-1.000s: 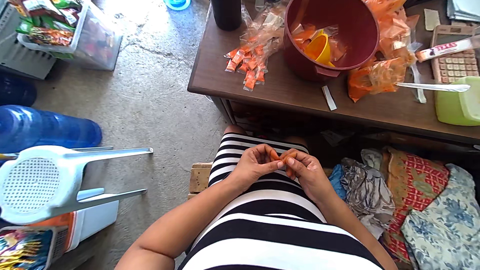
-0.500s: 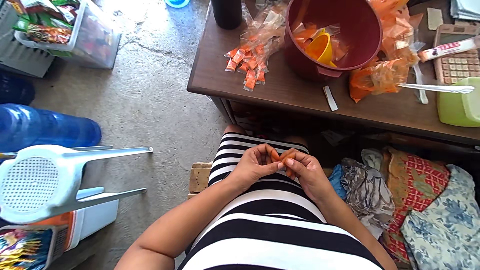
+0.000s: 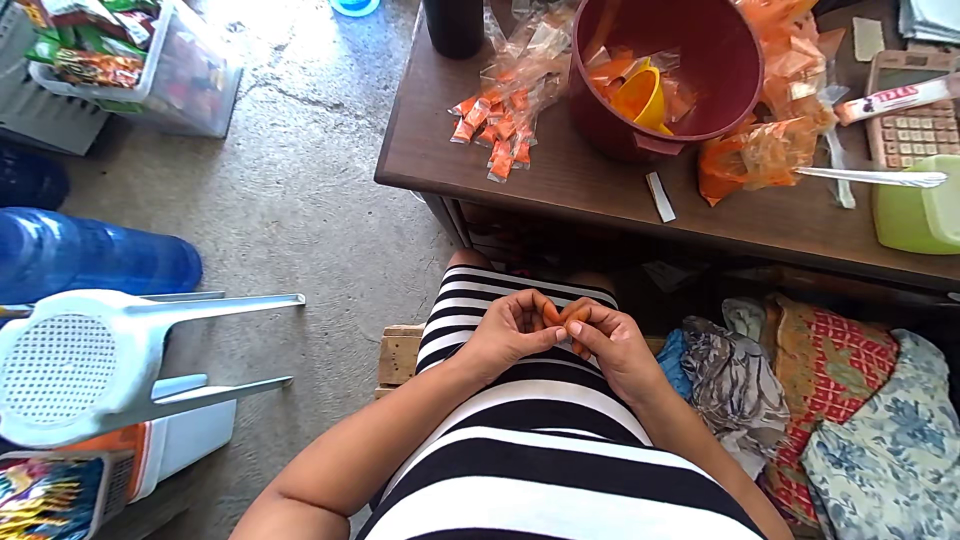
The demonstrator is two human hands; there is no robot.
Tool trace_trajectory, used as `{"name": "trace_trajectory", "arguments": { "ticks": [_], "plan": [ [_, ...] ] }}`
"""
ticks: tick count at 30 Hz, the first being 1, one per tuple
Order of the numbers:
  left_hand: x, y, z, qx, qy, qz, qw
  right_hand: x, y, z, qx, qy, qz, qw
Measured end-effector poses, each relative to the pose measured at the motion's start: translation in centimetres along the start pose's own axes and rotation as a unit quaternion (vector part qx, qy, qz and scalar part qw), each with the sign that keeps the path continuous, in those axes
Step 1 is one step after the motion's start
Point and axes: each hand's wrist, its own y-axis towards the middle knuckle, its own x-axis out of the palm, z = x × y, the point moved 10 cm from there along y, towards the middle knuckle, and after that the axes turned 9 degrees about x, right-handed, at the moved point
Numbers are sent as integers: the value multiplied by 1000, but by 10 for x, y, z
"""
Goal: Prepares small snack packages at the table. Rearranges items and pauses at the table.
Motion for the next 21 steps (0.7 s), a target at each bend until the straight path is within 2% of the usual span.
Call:
{"name": "trace_trajectory", "arguments": {
  "ticks": [7,15,21],
  "plan": [
    [2,0,0,7,12,-12,1000,1,-3,-6,-29,-7,22,999],
    [-2,-1,3,11,41,9,999,0,-10,-22,-138,-128,78,979],
    [-3,-2,5,13,54,23,998,1,-14,-29,-175,-188,104,961]
  ]
}}
